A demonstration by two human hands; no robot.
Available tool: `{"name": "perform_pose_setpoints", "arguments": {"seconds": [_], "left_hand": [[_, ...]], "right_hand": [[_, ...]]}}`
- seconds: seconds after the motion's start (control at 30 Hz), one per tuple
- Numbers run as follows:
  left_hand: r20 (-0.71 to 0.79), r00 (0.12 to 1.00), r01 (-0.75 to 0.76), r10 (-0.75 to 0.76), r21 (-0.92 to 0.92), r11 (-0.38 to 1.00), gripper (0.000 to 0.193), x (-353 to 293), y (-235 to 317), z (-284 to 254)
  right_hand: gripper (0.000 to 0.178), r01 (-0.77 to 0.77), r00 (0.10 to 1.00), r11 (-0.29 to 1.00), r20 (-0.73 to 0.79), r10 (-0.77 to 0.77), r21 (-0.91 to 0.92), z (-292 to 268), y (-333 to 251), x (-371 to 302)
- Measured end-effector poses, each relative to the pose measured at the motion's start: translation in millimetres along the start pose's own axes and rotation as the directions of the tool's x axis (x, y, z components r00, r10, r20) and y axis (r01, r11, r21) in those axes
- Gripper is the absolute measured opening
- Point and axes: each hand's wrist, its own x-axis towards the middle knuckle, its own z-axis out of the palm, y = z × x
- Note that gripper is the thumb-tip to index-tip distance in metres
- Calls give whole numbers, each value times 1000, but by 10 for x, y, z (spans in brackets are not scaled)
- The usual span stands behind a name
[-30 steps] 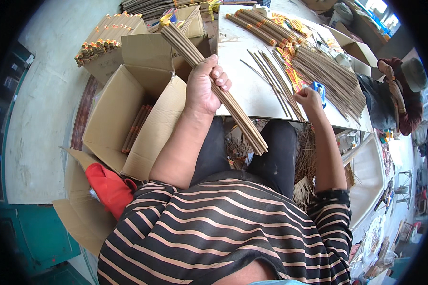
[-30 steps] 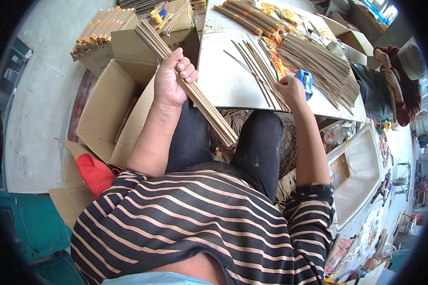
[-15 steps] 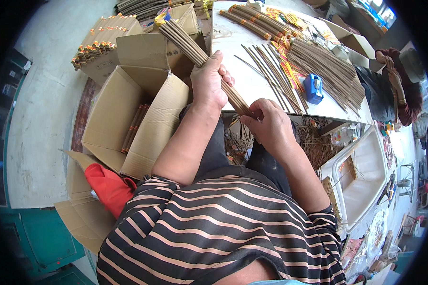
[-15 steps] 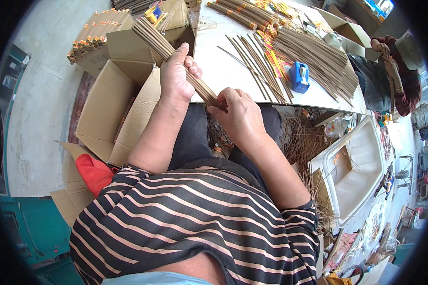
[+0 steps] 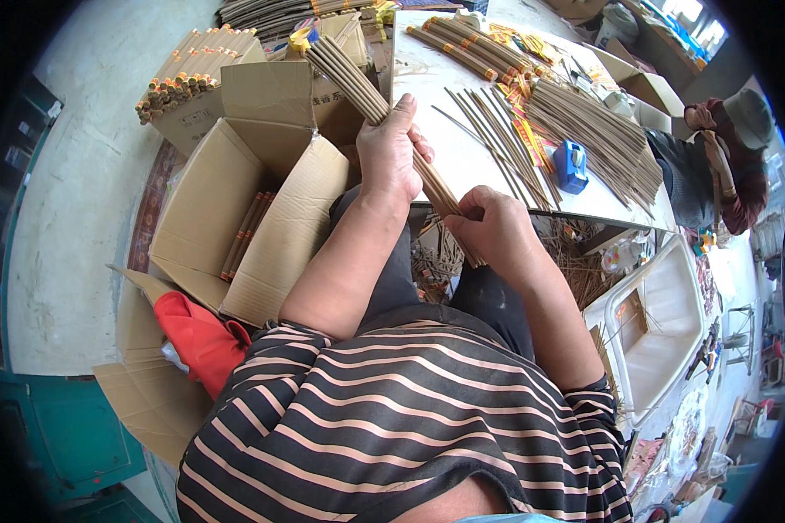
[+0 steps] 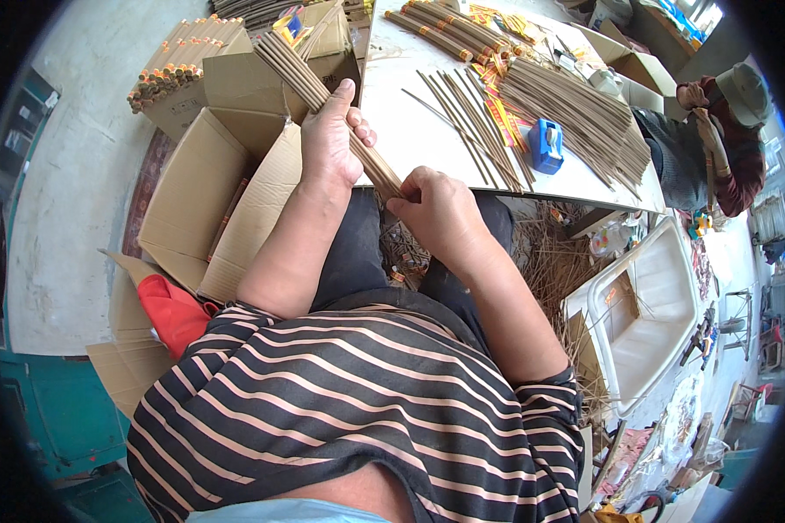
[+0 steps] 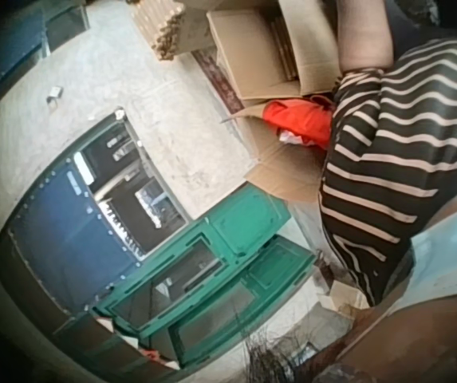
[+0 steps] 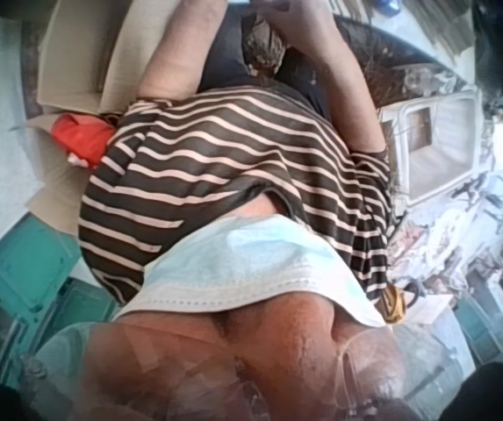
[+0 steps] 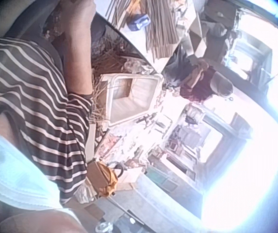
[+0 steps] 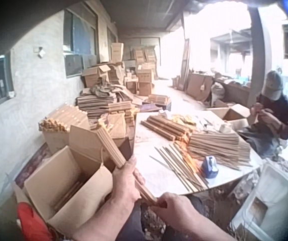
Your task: The person gathers thin wooden sticks, aligns them into bundles, and secures each bundle with a small paper wrapper and tape. The person places the finished bundles into a cardboard box.
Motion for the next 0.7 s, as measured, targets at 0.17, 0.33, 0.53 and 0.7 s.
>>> {"name": "perform_pose_setpoints", "arguments": {"seconds": [0.17,0.33,0.53,0.7], "left_hand": [[-19,998,62,-64,-95,994,25,66,109,-43],[-47,995,81,-88,-139,987,28,233,168,-164],[-71,990,111,-123,-159,981,29,347,84,-169],[-102,985,120,-139,-169,978,30,431,46,-205]], "right_hand": [[23,-12,996,997,87,5,76,-124,-19,-26],[20,-129,976,989,184,114,68,-252,56,-100],[19,-17,996,991,82,28,-129,-243,160,-47],[18,-1,999,991,52,8,-136,-245,137,-23]]}}
